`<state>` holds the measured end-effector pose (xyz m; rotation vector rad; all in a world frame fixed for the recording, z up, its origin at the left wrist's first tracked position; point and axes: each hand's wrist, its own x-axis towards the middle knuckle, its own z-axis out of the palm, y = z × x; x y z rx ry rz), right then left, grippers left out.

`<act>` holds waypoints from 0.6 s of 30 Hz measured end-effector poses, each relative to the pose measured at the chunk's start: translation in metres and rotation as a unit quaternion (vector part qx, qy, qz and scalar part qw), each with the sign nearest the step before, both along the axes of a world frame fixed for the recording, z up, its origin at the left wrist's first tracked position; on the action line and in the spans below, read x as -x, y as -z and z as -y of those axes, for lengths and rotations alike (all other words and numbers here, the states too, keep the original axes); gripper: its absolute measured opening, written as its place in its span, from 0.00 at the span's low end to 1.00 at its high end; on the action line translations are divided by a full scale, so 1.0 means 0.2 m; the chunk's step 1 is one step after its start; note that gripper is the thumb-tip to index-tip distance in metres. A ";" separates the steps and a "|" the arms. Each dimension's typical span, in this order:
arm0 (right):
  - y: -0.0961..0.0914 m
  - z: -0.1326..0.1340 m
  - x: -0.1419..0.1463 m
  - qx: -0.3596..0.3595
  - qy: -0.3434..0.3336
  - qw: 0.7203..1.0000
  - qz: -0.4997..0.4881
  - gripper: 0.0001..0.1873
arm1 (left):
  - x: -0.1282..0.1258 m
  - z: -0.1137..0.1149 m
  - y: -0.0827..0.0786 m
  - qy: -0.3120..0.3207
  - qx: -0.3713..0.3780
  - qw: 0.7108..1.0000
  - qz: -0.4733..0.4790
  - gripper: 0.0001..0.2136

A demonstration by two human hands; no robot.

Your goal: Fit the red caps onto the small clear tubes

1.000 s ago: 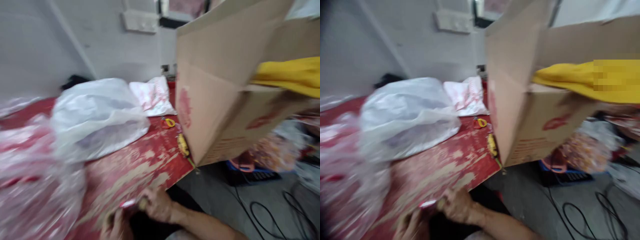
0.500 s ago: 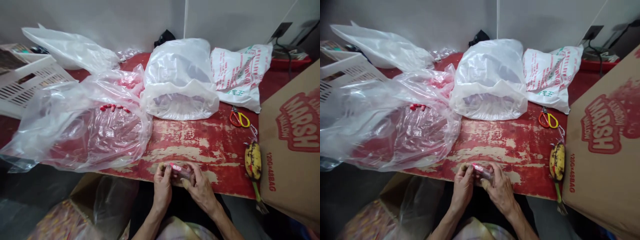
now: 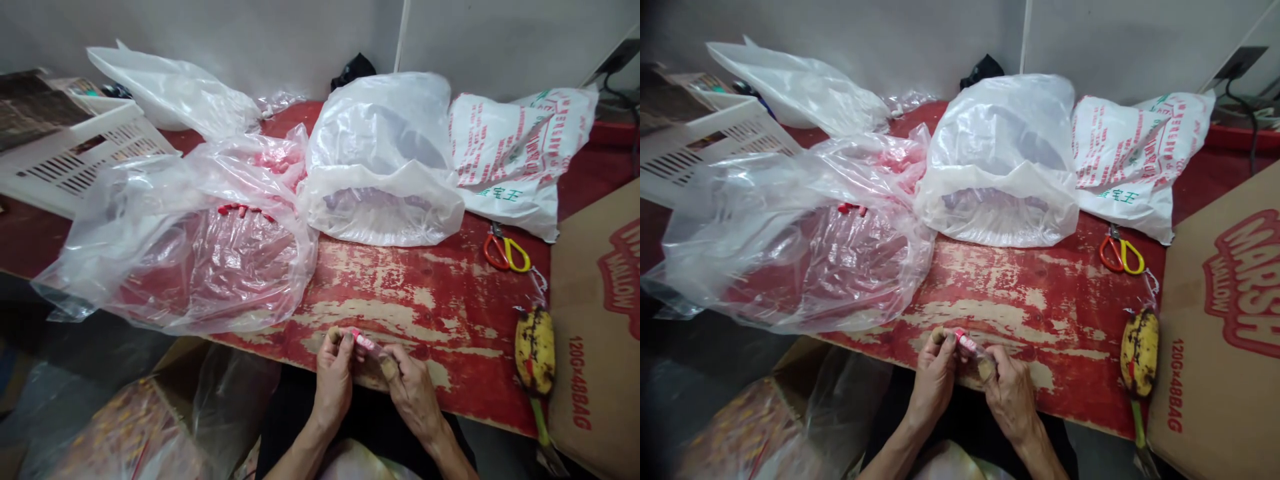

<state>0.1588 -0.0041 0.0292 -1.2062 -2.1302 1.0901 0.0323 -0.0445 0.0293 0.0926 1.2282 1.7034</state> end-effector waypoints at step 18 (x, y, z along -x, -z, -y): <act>-0.02 0.01 0.04 0.018 0.004 1.000 -0.021 0.14 | 0.02 0.03 0.00 0.011 -0.014 1.000 -0.012 0.11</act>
